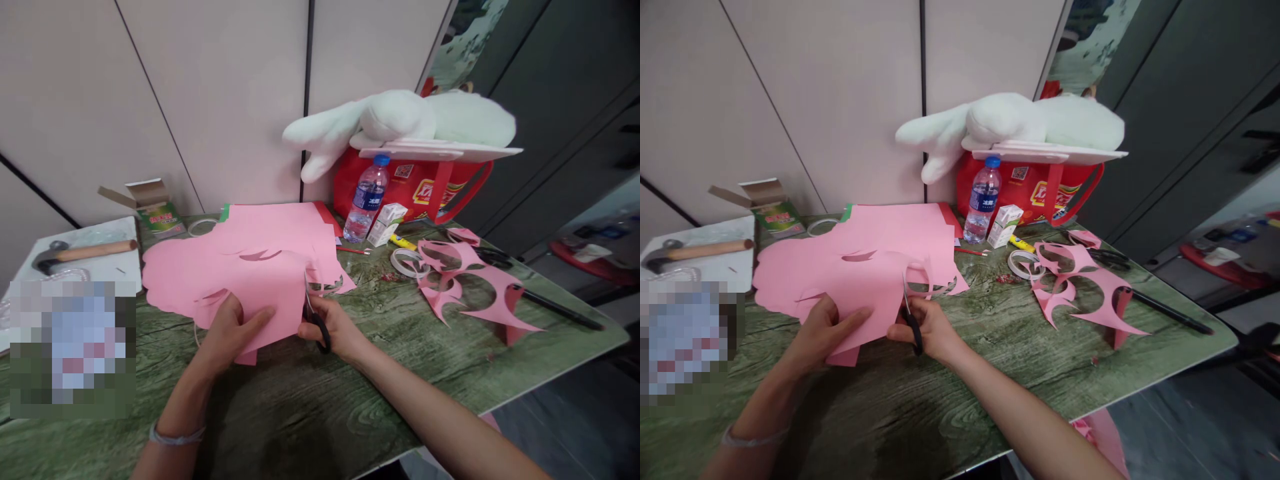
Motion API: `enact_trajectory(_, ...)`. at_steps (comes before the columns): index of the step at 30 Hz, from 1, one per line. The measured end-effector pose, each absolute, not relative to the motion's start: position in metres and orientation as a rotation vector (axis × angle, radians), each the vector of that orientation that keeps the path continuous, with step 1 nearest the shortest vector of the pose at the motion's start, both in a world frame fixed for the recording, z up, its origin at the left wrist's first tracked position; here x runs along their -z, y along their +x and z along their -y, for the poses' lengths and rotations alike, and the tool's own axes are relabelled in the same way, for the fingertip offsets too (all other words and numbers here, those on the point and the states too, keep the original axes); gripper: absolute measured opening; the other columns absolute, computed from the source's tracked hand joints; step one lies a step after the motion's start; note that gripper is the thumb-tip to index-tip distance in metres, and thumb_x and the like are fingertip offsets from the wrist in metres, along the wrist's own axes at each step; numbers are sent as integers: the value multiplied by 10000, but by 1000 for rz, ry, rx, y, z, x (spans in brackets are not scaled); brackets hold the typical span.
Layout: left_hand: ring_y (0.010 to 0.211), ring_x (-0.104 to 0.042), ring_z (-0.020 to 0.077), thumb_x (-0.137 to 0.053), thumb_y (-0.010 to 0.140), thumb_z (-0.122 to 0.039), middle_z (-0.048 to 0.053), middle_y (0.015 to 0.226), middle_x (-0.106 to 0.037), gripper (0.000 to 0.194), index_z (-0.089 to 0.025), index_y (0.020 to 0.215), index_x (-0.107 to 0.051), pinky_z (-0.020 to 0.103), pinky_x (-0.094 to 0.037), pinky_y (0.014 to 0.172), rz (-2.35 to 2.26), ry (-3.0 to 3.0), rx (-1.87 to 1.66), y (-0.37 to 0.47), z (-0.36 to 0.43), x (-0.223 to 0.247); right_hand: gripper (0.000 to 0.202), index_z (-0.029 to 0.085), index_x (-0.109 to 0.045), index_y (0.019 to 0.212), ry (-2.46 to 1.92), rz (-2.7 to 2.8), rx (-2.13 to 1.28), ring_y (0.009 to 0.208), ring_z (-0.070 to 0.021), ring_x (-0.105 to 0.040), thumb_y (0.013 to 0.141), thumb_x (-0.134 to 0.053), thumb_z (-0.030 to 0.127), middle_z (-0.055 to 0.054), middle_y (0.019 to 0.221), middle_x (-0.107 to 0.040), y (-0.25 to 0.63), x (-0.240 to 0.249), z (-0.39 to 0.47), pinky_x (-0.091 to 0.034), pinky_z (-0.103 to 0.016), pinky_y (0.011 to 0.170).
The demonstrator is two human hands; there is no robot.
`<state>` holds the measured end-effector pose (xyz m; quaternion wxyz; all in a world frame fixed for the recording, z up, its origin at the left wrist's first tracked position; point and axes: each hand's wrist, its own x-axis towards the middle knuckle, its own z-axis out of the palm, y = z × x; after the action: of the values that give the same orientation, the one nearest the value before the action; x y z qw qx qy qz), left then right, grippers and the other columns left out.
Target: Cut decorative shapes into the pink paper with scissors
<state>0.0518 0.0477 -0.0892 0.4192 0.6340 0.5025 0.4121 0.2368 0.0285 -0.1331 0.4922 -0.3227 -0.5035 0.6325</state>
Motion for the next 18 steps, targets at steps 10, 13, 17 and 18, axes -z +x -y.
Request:
enact_trajectory(10,584,-511,161,-762,639,-306,-56,504,-408,236,-199,607,-553,260,-408,500,-1244,1537,-1074,48,-49,94,400,167,-594,732,-795,1245,-1504,589,-109,-468,554,-864,404,33,670,-557,238,138,-30,-370,-239,560)
enact_trajectory(13,555,-490,149,-774,618,-290,-50,499,-428,222,-190,606,-576,247,-379,463,-1263,1520,-1070,48,-49,92,400,164,-594,731,-812,1258,-1496,589,-111,-478,561,-858,411,28,678,-568,238,136,-29,-387,-240,561)
enact_trajectory(17,535,-473,143,-776,611,-288,-57,475,-400,228,-194,595,-570,241,-355,442,-1225,1504,-1064,48,-49,91,391,160,-598,724,-833,1255,-1496,579,-110,-476,565,-852,411,31,658,-560,238,135,-29,-388,-240,556)
enact_trajectory(18,533,-470,142,-776,613,-295,-61,472,-389,234,-196,598,-565,241,-353,442,-1229,1503,-1061,48,-49,91,386,159,-600,721,-833,1254,-1493,565,-106,-467,566,-850,409,35,641,-551,238,135,-29,-384,-237,547)
